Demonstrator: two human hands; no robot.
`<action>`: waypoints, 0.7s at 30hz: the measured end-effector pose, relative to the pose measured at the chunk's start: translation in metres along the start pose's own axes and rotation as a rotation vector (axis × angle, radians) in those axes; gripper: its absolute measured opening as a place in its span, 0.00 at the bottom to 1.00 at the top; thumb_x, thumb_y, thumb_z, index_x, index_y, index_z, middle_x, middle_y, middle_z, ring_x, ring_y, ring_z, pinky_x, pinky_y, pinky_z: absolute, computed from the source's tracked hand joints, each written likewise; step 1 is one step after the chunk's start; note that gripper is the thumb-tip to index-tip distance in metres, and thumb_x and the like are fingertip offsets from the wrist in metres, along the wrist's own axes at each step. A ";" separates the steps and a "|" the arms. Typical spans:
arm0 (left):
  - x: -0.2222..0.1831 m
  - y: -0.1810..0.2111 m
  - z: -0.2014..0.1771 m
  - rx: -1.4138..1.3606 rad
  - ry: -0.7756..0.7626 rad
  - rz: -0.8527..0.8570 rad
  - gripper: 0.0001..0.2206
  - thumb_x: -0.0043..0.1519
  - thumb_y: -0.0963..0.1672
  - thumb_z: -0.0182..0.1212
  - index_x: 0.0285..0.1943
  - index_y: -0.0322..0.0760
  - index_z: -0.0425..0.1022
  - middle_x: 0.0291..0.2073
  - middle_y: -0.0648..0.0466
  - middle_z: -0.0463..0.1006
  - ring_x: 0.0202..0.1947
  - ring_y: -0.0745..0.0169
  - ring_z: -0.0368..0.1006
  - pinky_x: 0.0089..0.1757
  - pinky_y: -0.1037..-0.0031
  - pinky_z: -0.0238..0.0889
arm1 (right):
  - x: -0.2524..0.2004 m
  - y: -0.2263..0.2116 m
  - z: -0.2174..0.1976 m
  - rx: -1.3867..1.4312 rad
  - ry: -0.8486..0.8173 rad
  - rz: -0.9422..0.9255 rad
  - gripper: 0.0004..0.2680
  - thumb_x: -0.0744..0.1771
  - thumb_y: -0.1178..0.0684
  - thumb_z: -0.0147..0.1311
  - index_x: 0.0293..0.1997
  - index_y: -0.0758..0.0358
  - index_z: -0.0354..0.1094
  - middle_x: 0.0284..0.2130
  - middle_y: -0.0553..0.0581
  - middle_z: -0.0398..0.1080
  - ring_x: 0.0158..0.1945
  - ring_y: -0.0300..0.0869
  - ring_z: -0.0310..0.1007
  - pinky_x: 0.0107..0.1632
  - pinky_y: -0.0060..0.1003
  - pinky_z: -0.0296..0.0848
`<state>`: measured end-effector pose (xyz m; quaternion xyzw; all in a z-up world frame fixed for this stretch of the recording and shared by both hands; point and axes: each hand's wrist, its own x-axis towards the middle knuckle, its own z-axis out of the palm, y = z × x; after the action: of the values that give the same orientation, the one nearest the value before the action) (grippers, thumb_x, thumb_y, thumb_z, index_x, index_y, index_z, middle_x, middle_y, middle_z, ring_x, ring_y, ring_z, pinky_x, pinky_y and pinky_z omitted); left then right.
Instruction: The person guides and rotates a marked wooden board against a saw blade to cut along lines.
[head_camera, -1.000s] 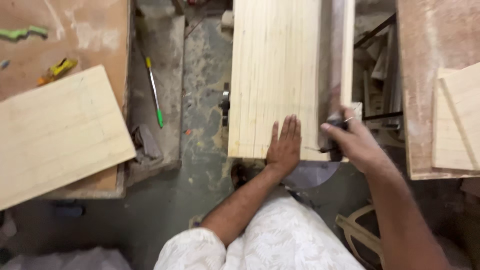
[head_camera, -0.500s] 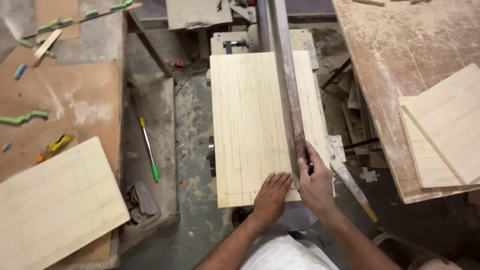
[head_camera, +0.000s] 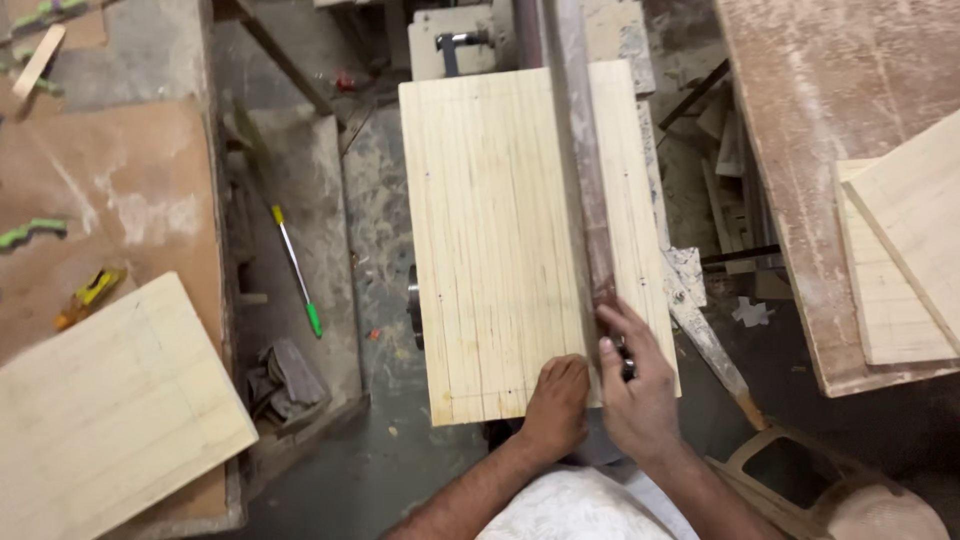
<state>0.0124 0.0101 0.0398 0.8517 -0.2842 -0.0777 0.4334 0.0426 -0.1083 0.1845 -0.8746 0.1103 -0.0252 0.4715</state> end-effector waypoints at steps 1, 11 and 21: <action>-0.002 0.002 0.001 -0.031 0.045 -0.006 0.23 0.48 0.34 0.59 0.56 0.24 0.69 0.56 0.39 0.70 0.64 0.38 0.63 0.65 0.54 0.53 | -0.005 0.005 -0.002 -0.041 0.034 -0.135 0.10 0.68 0.61 0.48 0.53 0.66 0.73 0.64 0.69 0.64 0.66 0.54 0.67 0.63 0.46 0.69; -0.020 -0.017 0.018 -0.151 0.056 0.152 0.15 0.67 0.46 0.57 0.61 0.35 0.74 0.57 0.44 0.77 0.67 0.40 0.66 0.70 0.50 0.46 | -0.074 0.073 -0.006 -0.065 0.168 -0.925 0.08 0.68 0.50 0.46 0.44 0.56 0.73 0.63 0.58 0.67 0.73 0.47 0.63 0.76 0.64 0.53; -0.018 -0.026 0.032 -0.037 0.102 0.181 0.19 0.62 0.45 0.57 0.61 0.36 0.76 0.61 0.42 0.75 0.65 0.33 0.63 0.62 0.51 0.54 | -0.038 0.046 0.006 -0.536 0.283 -0.806 0.31 0.66 0.29 0.55 0.69 0.63 0.58 0.72 0.68 0.51 0.77 0.61 0.43 0.75 0.64 0.40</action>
<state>-0.0037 0.0100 -0.0022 0.8173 -0.3359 -0.0001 0.4683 -0.0016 -0.1195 0.1455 -0.9260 -0.1710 -0.2942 0.1636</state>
